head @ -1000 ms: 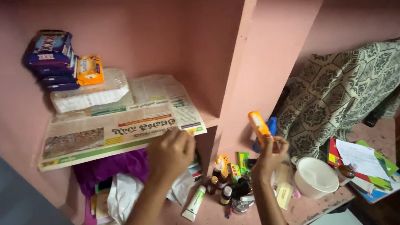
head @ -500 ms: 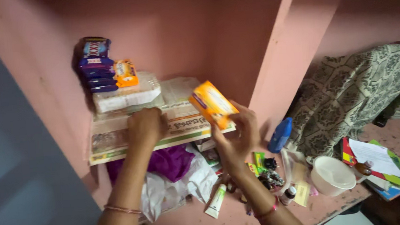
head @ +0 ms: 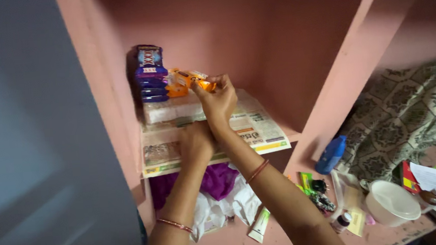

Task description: The person organizes various household items including soaps, medical bottles, and packaged goods on several pink built-in wall shelves.

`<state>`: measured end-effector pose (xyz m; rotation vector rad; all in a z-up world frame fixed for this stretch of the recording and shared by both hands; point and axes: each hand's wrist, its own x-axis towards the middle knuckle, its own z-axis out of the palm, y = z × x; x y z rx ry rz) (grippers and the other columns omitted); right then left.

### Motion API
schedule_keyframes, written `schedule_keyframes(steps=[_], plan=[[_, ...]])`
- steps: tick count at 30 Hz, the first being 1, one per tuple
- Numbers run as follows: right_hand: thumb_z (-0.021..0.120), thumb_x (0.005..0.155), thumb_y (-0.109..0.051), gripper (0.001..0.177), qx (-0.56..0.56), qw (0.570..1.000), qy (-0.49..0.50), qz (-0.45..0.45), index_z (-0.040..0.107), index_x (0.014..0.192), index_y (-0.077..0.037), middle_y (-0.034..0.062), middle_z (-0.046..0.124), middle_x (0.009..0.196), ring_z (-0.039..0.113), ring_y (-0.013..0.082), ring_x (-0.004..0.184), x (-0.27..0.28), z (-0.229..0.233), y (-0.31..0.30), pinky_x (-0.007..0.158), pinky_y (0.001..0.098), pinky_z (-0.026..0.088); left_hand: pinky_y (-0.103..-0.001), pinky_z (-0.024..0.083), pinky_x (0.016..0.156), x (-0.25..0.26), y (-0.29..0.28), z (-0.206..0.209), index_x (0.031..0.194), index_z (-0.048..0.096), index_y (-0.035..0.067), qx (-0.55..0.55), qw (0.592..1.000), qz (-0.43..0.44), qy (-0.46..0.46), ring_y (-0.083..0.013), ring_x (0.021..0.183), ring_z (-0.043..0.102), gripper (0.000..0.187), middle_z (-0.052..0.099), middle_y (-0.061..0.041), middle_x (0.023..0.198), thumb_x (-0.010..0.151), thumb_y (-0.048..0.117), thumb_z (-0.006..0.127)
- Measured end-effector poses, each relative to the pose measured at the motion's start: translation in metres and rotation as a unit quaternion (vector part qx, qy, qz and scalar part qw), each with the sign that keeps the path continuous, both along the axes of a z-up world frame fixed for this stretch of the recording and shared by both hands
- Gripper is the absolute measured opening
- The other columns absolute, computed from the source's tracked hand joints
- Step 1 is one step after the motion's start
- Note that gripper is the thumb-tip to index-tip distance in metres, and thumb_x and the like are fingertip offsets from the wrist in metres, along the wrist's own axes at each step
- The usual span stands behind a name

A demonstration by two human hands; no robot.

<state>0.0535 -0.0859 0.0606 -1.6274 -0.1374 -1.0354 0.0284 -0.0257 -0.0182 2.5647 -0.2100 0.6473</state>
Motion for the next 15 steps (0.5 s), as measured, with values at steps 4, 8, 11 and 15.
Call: schedule_keyframes(steps=[4, 8, 11, 15], plan=[[0.093, 0.069, -0.031, 0.041, 0.01, 1.0, 0.018, -0.006, 0.066, 0.084, -0.005, 0.0082, 0.074, 0.082, 0.067, 0.0151, 0.071, 0.034, 0.006, 0.009, 0.068, 0.0314, 0.055, -0.05, 0.057, 0.074, 0.005, 0.0, -0.005, 0.08, 0.076, 0.008, 0.0, 0.999, -0.001, -0.045, -0.0389, 0.081, 0.073, 0.019, 0.074, -0.021, 0.082, 0.082, 0.023, 0.065], [0.096, 0.067, -0.028, 0.042, -0.022, 0.998, -0.06, -0.01, 0.064, 0.079, -0.003, 0.0091, 0.07, 0.081, 0.063, 0.016, 0.069, 0.062, 0.005, 0.01, 0.066, 0.0329, 0.054, -0.05, 0.057, 0.074, 0.002, -0.001, -0.011, 0.079, 0.076, 0.007, -0.051, 0.995, -0.028, -0.078, -0.0397, 0.078, 0.073, 0.02, 0.073, -0.022, 0.081, 0.085, 0.019, 0.062], [0.096, 0.067, -0.027, 0.042, -0.065, 0.994, -0.086, 0.001, 0.063, 0.079, -0.004, 0.0075, 0.067, 0.08, 0.063, 0.0162, 0.07, 0.071, -0.004, 0.015, 0.066, 0.0334, 0.054, -0.049, 0.058, 0.077, 0.002, 0.0, -0.008, 0.078, 0.077, 0.005, -0.075, 0.994, 0.005, -0.077, -0.0403, 0.081, 0.074, 0.023, 0.073, -0.024, 0.081, 0.088, 0.01, 0.056], [0.098, 0.066, -0.026, 0.043, -0.134, 0.987, -0.083, 0.006, 0.063, 0.075, -0.003, 0.0086, 0.065, 0.083, 0.063, 0.02, 0.072, 0.074, -0.009, 0.015, 0.065, 0.0355, 0.053, -0.05, 0.058, 0.076, 0.002, 0.0, 0.0, 0.077, 0.078, 0.004, -0.022, 1.0, -0.005, -0.016, -0.041, 0.08, 0.074, 0.023, 0.073, -0.025, 0.082, 0.084, 0.012, 0.058]])
